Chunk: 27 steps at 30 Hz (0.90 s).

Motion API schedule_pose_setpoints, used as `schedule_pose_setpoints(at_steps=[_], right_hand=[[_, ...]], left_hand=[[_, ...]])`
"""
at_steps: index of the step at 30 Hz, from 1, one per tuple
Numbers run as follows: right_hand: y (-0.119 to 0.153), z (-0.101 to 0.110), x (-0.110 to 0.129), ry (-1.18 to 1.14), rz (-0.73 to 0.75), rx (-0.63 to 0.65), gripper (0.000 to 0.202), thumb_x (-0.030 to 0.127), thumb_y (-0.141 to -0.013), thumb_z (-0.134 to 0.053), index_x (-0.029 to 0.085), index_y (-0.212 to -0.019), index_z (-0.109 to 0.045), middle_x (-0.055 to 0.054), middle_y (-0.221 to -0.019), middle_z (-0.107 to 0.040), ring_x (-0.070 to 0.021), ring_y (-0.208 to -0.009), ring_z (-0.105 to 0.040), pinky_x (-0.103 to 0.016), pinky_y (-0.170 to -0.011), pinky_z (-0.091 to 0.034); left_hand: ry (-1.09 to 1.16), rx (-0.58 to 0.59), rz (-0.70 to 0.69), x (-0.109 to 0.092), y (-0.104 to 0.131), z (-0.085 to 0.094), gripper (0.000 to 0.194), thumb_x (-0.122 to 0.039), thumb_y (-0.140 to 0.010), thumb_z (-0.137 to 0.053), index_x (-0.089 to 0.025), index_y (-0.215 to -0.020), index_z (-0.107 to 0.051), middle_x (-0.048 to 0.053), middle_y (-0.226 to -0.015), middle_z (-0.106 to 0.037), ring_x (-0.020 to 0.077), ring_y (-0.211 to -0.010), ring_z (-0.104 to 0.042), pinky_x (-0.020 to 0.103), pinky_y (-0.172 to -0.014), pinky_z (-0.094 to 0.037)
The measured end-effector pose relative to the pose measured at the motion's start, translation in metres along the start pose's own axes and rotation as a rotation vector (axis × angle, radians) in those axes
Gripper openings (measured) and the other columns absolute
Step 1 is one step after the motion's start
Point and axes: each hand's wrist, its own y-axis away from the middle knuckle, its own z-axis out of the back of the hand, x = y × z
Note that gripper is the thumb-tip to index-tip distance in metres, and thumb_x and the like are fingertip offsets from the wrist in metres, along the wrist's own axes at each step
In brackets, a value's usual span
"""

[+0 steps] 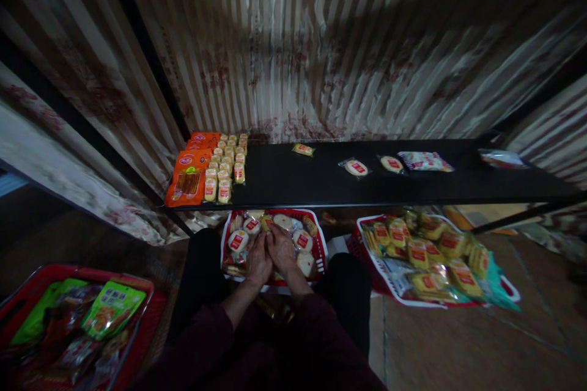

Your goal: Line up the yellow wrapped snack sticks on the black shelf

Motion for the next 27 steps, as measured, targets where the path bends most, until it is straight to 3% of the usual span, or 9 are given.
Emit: schedule_pose_setpoints(at_steps=[7,16,27], right_hand=[[0.002,0.000,-0.002,-0.016,-0.004,0.002,0.040,0.034,-0.086,-0.039,0.015,-0.115,-0.059,-0.013,-0.116,-0.063,-0.0241,-0.110,-0.055,-0.042,-0.099,-0.041],[0.002,-0.004,-0.008,-0.035,-0.056,-0.051,0.037,0.029,-0.083,-0.044,0.014,-0.113,-0.059,-0.013,-0.112,-0.064,-0.0232,-0.105,-0.059,-0.039,-0.095,-0.045],[0.001,-0.004,-0.013,-0.088,-0.165,-0.132,0.039,0.035,-0.084,-0.037,0.017,-0.106,-0.064,-0.011,-0.102,-0.068,-0.0227,-0.090,-0.065,-0.039,-0.084,-0.050]], left_hand=[[0.064,-0.012,0.028,-0.003,0.000,-0.001,0.048,-0.013,-0.081,-0.037,-0.007,-0.127,-0.048,0.018,-0.134,-0.049,0.0225,-0.128,-0.042,0.041,-0.109,-0.033],[0.191,0.023,0.103,-0.009,0.001,0.002,0.049,-0.012,-0.080,-0.039,-0.010,-0.128,-0.048,0.014,-0.137,-0.047,0.0206,-0.130,-0.040,0.037,-0.112,-0.028],[0.316,0.042,0.090,-0.023,-0.001,0.006,0.046,-0.011,-0.077,-0.043,-0.016,-0.121,-0.054,0.011,-0.131,-0.054,0.0206,-0.126,-0.044,0.040,-0.110,-0.030]])
